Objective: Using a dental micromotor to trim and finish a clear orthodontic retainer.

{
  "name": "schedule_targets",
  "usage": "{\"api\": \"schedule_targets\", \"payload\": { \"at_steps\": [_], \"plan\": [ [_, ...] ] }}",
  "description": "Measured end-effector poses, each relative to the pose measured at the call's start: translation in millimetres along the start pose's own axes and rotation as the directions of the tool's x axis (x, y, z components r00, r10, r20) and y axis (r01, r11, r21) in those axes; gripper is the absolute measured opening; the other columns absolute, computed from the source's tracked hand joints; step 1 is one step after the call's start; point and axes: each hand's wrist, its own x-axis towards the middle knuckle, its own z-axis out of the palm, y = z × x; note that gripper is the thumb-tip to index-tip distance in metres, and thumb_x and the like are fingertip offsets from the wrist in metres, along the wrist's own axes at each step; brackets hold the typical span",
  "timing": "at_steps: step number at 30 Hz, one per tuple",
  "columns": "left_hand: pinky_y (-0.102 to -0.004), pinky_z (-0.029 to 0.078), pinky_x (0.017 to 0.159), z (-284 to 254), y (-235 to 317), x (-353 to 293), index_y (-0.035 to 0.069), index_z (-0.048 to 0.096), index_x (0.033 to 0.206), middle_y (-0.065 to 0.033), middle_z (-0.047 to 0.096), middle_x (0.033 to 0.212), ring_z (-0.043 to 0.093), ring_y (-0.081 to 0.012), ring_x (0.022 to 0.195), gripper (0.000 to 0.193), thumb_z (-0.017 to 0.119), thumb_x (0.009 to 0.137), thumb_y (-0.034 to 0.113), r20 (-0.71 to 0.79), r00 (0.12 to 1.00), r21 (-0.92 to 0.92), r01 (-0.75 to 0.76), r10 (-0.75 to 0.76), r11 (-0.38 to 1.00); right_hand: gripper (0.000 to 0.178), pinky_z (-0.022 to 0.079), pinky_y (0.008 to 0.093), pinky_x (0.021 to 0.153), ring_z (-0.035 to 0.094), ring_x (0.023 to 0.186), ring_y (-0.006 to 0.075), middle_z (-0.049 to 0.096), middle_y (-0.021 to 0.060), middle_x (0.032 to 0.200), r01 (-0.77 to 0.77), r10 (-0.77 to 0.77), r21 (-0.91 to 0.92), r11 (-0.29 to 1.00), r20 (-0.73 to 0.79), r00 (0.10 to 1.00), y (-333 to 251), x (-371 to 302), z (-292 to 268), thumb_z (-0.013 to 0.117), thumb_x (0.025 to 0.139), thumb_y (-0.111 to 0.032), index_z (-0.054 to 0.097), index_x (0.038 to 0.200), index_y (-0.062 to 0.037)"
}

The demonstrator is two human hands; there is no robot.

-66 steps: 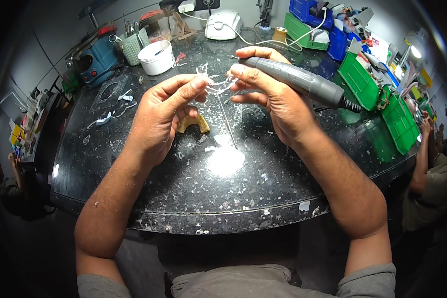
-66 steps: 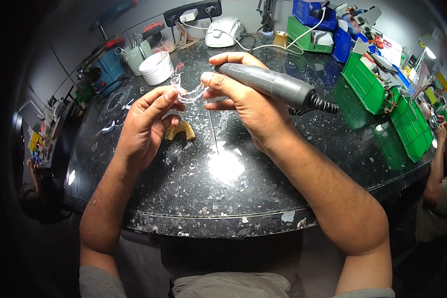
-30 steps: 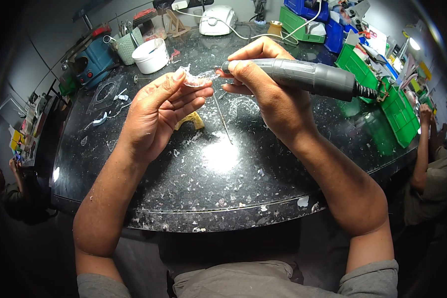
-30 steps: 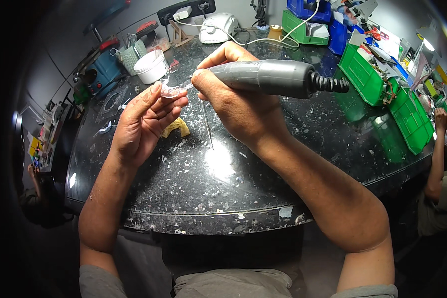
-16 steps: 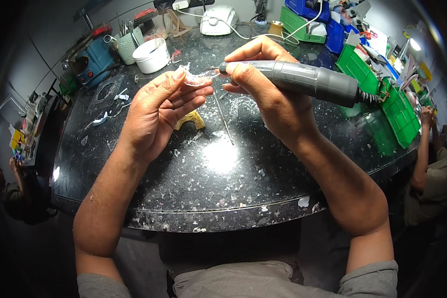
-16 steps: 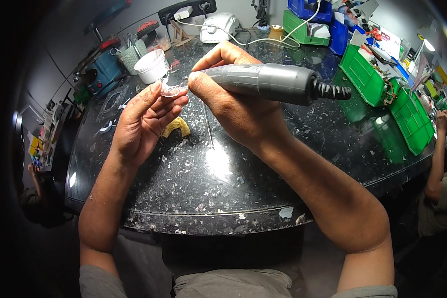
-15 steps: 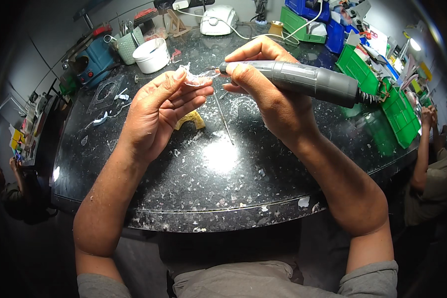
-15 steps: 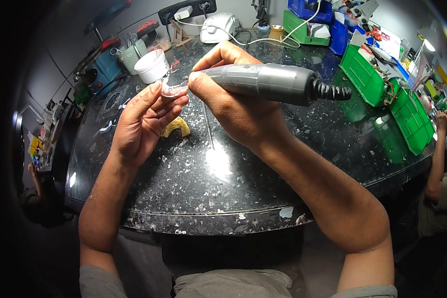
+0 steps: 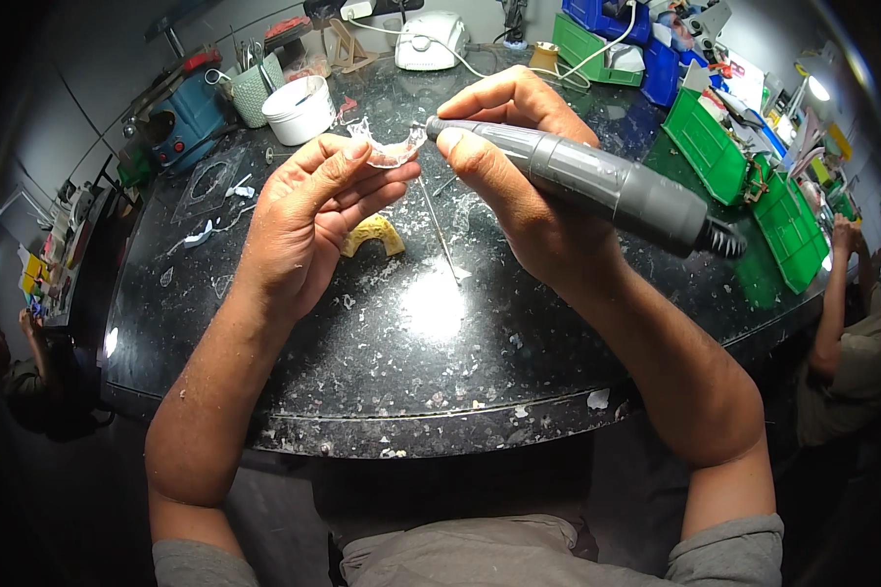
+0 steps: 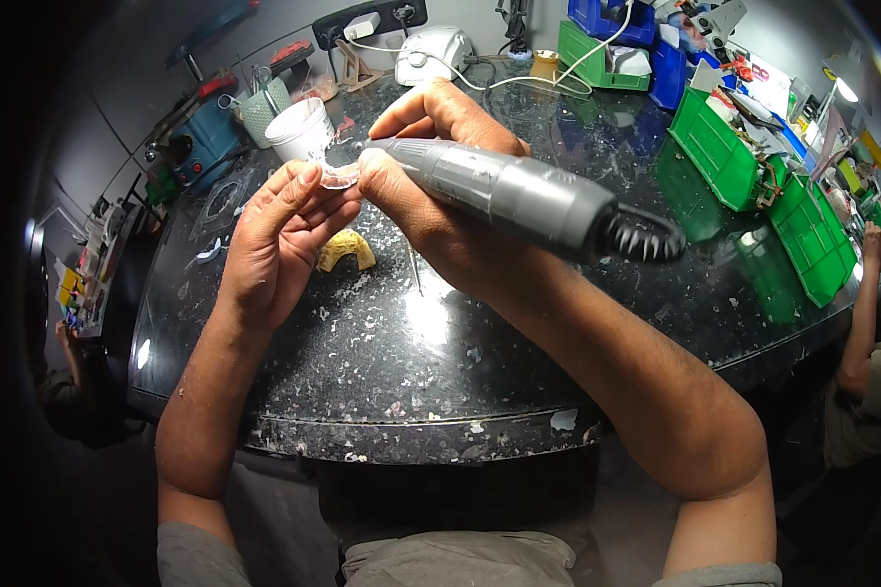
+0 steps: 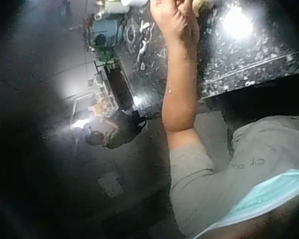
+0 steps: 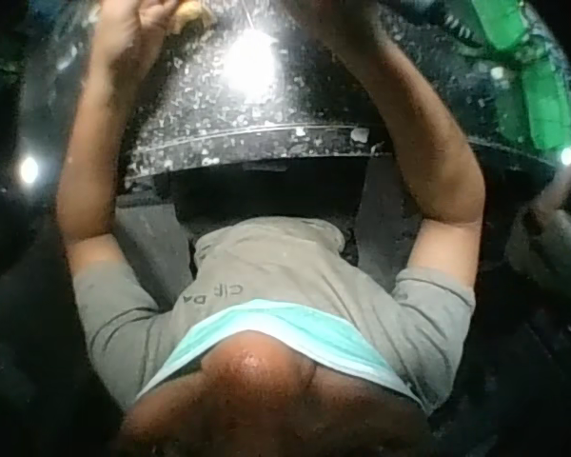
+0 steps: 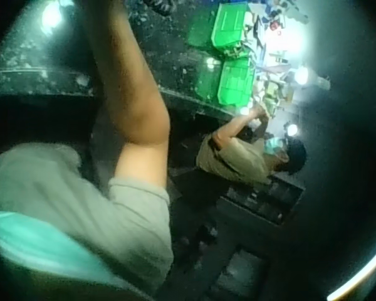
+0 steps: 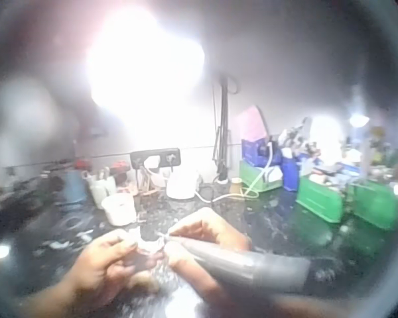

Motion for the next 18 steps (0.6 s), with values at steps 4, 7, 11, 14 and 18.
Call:
{"api": "schedule_targets", "payload": {
  "at_steps": [4,7,11,14,18],
  "plan": [
    [-0.0325,0.056,0.100,-1.5,-0.4,0.3,-0.002,0.061,0.107,-0.0221,0.069,0.113,0.069,-0.0268,0.110,0.021,0.056,0.104,0.018,-0.012,0.999,0.020,-0.037,0.037,0.999,0.018,0.050,0.0238,0.079,0.061,0.088,0.0086,0.066,0.0064,0.094,0.027,-0.026,-0.032,0.999,0.016,1.000,-0.2,0.8,-0.4,0.067,0.092,-0.012,0.063,0.106,-0.0006],
    [-0.0322,0.056,0.099,-2.5,-1.5,0.8,-0.002,0.061,0.107,-0.0218,0.069,0.112,0.069,-0.0265,0.110,0.021,0.057,0.103,0.018,-0.013,0.998,0.023,-0.059,0.059,0.998,0.019,0.050,0.0237,0.078,0.061,0.087,0.0085,0.065,0.0062,0.093,-0.001,0.002,-0.032,0.999,0.036,0.999,-0.3,0.1,-0.1,0.067,0.092,-0.013,0.064,0.106,-0.0006],
    [-0.0330,0.055,0.100,-0.3,-1.8,0.9,-0.002,0.061,0.107,-0.0207,0.069,0.111,0.069,-0.0258,0.110,0.020,0.058,0.103,0.016,-0.004,0.997,0.014,-0.073,0.074,0.997,0.020,0.050,0.0236,0.077,0.061,0.085,0.0082,0.065,0.0057,0.092,0.002,0.002,-0.058,0.998,0.052,0.999,1.4,-0.8,-0.1,0.068,0.091,-0.014,0.064,0.105,-0.0008],
    [-0.0346,0.054,0.103,-0.4,-2.6,1.2,-0.002,0.062,0.107,-0.0203,0.070,0.112,0.069,-0.0256,0.110,0.019,0.059,0.102,0.016,0.005,0.997,0.009,-0.080,0.080,0.997,0.020,0.050,0.0236,0.076,0.061,0.085,0.0080,0.065,0.0052,0.092,0.011,-0.007,-0.074,0.997,0.063,0.998,2.3,-1.2,0.0,0.069,0.091,-0.015,0.064,0.105,-0.0009],
    [-0.0364,0.052,0.105,-0.8,-1.4,0.1,-0.002,0.062,0.107,-0.0204,0.069,0.112,0.069,-0.0260,0.110,0.018,0.061,0.101,0.015,0.020,0.996,0.010,-0.092,0.092,0.996,0.020,0.050,0.0234,0.077,0.061,0.083,0.0073,0.066,0.0050,0.090,0.074,-0.070,-0.066,0.995,0.058,0.996,6.0,0.4,2.6,0.069,0.091,-0.015,0.064,0.105,-0.0012]
  ]
}}
